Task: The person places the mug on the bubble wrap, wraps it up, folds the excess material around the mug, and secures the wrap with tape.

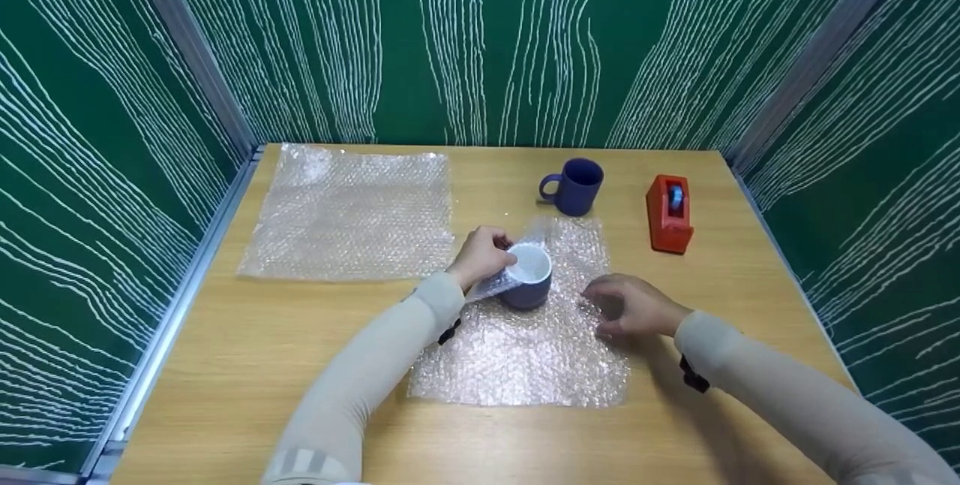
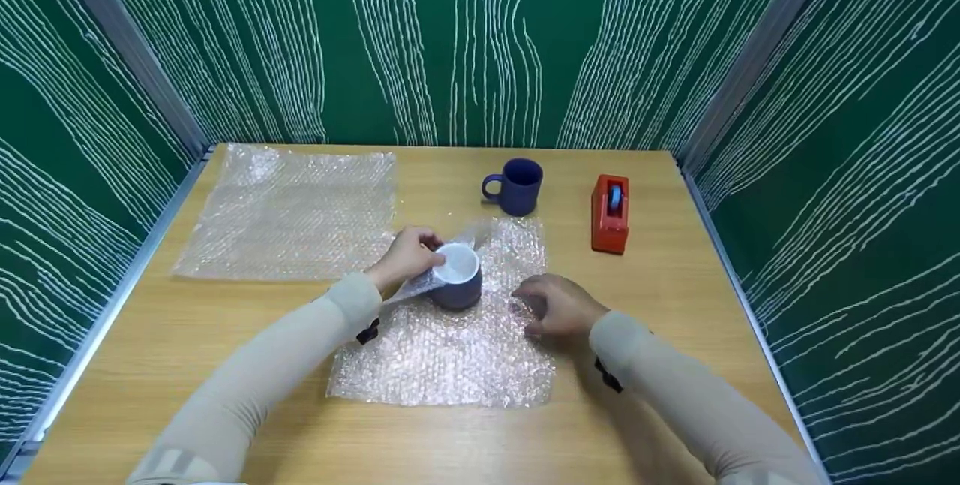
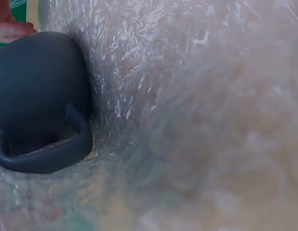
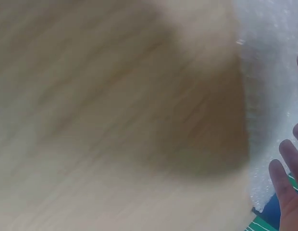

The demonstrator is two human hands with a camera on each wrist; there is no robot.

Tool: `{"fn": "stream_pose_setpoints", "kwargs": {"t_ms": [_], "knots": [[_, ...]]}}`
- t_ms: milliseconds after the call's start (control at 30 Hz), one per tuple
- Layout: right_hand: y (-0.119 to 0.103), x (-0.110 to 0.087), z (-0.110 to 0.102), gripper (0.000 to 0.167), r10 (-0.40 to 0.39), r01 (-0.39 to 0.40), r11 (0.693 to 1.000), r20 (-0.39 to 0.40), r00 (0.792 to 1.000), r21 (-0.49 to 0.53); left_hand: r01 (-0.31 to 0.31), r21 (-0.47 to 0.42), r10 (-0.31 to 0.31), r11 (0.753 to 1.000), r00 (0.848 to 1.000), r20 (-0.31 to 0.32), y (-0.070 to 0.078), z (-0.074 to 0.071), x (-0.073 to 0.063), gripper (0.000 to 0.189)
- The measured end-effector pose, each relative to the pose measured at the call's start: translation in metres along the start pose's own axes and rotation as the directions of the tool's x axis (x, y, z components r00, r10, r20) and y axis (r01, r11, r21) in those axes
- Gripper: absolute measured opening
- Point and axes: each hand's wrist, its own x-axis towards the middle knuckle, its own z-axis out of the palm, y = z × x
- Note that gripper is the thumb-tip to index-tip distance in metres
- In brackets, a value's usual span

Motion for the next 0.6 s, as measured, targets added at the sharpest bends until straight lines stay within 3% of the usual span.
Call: {"fn": "stream_pose_setpoints", "kwargs": {"t_ms": [133, 333, 600], "knots": [[0.004, -0.008, 0.004, 0.05, -0.038, 0.04, 0.997, 0.035, 0.999, -0.062, 0.016, 0.018, -0.016, 1.0, 1.0, -0.012, 0.001, 0.001, -0.001, 0.014], [0.005, -0.015, 0.005, 0.037, -0.139, 0.141, 0.985, 0.025, 0.99, -0.096, 0.027, 0.044, -0.026, 0.999, 0.999, -0.026, 0.002, 0.002, -0.002, 0.011], [0.005, -0.022, 0.002, 0.055, -0.144, 0.157, 0.979, 0.104, 0.984, -0.132, 0.039, 0.032, -0.038, 0.999, 0.999, -0.026, 0.002, 0.002, -0.003, 0.01]]}}
